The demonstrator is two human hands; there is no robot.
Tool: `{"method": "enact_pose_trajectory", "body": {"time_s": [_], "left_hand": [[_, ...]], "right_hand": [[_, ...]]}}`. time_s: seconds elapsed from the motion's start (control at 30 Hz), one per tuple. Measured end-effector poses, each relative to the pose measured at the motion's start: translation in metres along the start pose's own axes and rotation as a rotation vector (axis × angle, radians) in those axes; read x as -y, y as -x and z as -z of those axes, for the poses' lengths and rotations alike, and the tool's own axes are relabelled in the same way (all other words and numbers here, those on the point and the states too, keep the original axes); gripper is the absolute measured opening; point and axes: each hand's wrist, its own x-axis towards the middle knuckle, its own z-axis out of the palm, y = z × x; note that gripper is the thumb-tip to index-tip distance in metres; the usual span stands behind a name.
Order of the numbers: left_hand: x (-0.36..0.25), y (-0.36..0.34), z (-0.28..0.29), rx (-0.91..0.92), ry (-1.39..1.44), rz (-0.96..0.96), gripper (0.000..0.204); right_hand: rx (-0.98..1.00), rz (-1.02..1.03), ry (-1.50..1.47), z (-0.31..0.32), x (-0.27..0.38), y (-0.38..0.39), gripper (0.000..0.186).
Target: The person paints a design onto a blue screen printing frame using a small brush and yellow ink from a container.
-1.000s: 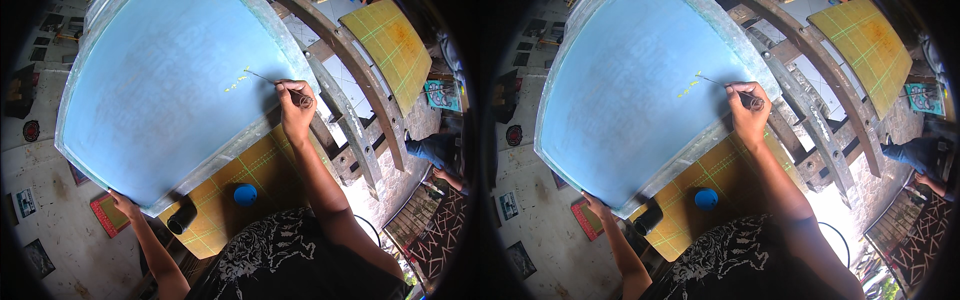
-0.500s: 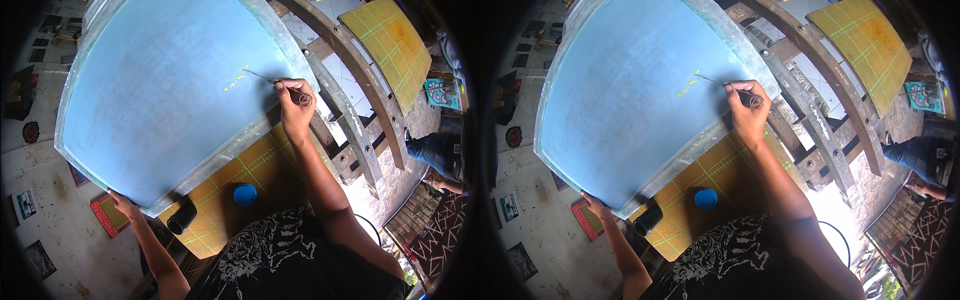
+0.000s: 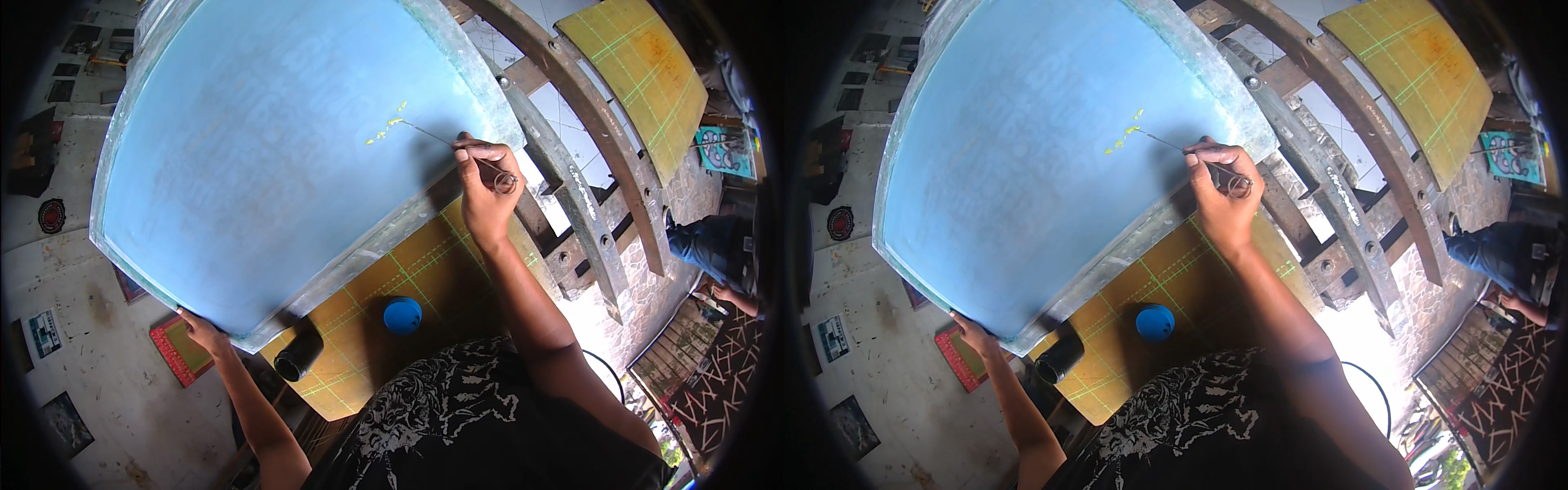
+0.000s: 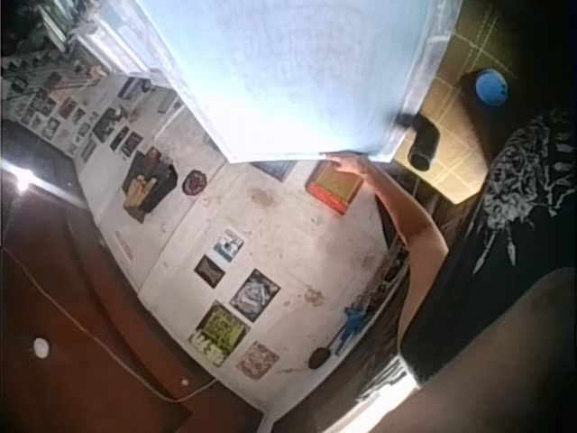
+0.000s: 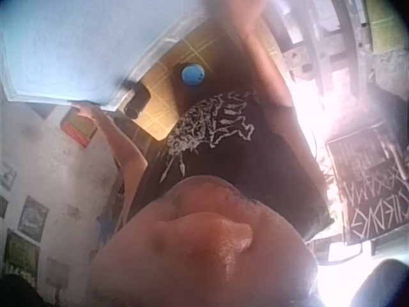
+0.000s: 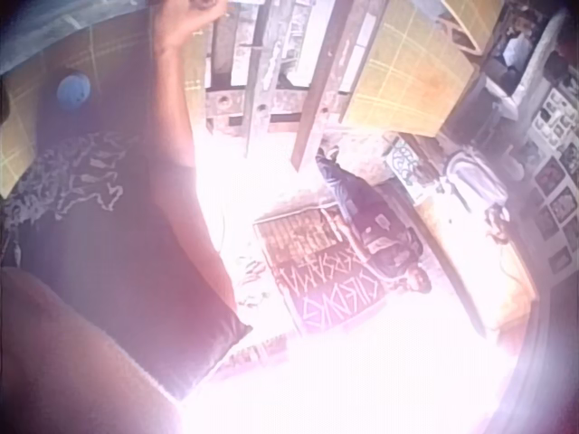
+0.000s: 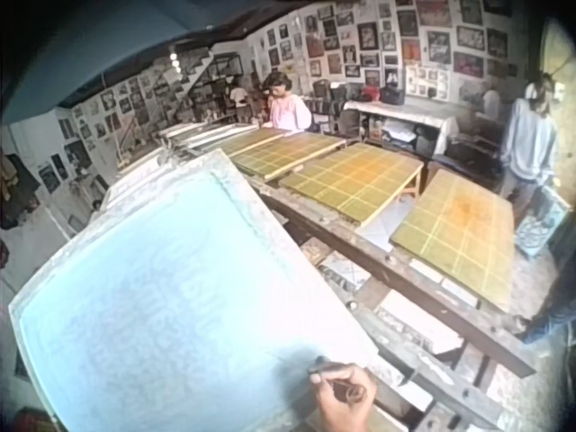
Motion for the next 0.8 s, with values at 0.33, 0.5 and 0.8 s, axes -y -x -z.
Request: {"method": "enact_pose_trajectory", "body": {"time_s": [0.33,0.5,0.8], "left_hand": [[0.005,-0.006,0.003,-0.011,-0.064,0.005,0.074],[-0.003,0.004,-0.003,0.010,0.022,0.017,0.065],[-0.007,0.007,-0.003,0.014,0.008,0.017,0.064]], "right_hand": [[0.055,0.101,0.064,-0.005,-0.006,0.006,0.013],[0.062,0.145,0.096,-0.007,-0.010,0.009,0.014],[-0.046,0.136,0.018,-0.018,-0.014,0.013,0.015]]}}
